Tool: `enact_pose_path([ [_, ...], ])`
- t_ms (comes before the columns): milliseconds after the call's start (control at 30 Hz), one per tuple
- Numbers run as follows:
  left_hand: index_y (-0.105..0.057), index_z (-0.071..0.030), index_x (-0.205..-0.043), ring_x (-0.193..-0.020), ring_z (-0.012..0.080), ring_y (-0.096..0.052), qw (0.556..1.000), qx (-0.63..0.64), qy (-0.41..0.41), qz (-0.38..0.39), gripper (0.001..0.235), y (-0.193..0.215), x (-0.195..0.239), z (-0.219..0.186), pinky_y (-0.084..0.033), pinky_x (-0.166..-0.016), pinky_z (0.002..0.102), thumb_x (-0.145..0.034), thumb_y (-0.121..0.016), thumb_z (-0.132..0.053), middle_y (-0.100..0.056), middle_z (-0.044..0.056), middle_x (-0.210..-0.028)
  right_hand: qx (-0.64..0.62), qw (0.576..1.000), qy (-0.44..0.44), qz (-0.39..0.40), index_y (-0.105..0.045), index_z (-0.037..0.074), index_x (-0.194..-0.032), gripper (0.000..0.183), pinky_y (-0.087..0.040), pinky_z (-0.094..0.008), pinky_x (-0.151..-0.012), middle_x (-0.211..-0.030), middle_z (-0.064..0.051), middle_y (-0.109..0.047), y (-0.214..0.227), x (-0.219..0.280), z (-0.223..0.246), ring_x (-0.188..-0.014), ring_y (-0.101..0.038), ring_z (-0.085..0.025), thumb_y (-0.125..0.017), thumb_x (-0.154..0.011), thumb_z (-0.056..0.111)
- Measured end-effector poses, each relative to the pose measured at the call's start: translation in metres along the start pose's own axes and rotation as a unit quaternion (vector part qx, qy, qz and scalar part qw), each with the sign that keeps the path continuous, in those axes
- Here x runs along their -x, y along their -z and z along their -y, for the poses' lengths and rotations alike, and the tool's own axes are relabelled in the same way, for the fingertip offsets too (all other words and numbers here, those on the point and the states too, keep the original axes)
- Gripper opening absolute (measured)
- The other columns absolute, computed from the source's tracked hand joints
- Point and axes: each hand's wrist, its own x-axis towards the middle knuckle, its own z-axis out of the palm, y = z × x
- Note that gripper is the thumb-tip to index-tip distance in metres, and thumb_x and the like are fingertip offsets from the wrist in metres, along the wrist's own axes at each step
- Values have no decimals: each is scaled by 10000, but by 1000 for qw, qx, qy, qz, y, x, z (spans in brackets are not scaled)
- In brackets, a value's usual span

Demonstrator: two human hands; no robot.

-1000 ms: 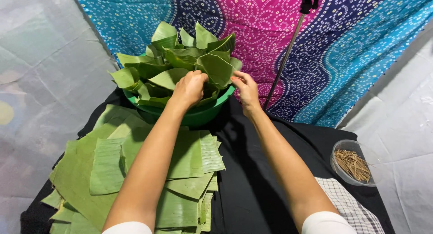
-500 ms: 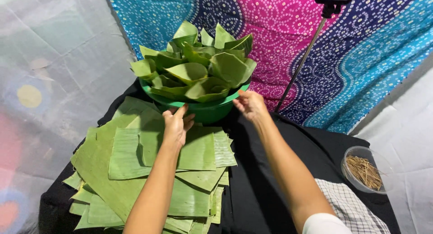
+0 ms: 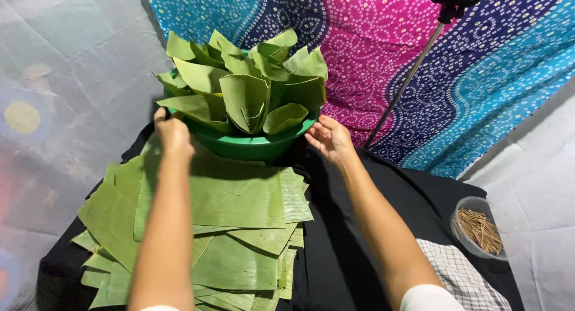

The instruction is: Wiping banana leaves and folding them into cones secured with small wooden sticks

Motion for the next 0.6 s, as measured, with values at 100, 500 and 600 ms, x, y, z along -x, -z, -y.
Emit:
enact_pose_path([
  [100,-247,-168,-1620,-1457,272,-415,953,275,121,-40,754,-11,55,28,-384,-1189,480,-1026,-271,-633,-321,120,-1612,18,1000,9,-5,-670,130,-1157,403,-628,-469,-933,-972,-83,-696,-2,-27,-3,-904,-703,-234,-834,-790,109],
  [500,-614,-78,-1342,-1241,264,-598,993,72,-72,-55,451,-15,15,-8,-440,-1041,480,-929,-610,-257,-614,195,-1345,-73,991,71,82,-537,143,-1099,411,-583,-524,-986,-996,12,-622,-79,92,-67,-911,-741,-201,-824,-832,20],
  [600,-568,-82,-1365,-1185,206,-493,984,117,-113,-76,395,-19,97,-24,-372,-1068,427,-986,-572,-194,-569,125,-1311,-56,994,15,94,-551,107,-1114,345,-631,-466,-914,-976,-24,-632,-85,102,-72,-878,-754,-212,-804,-882,73],
])
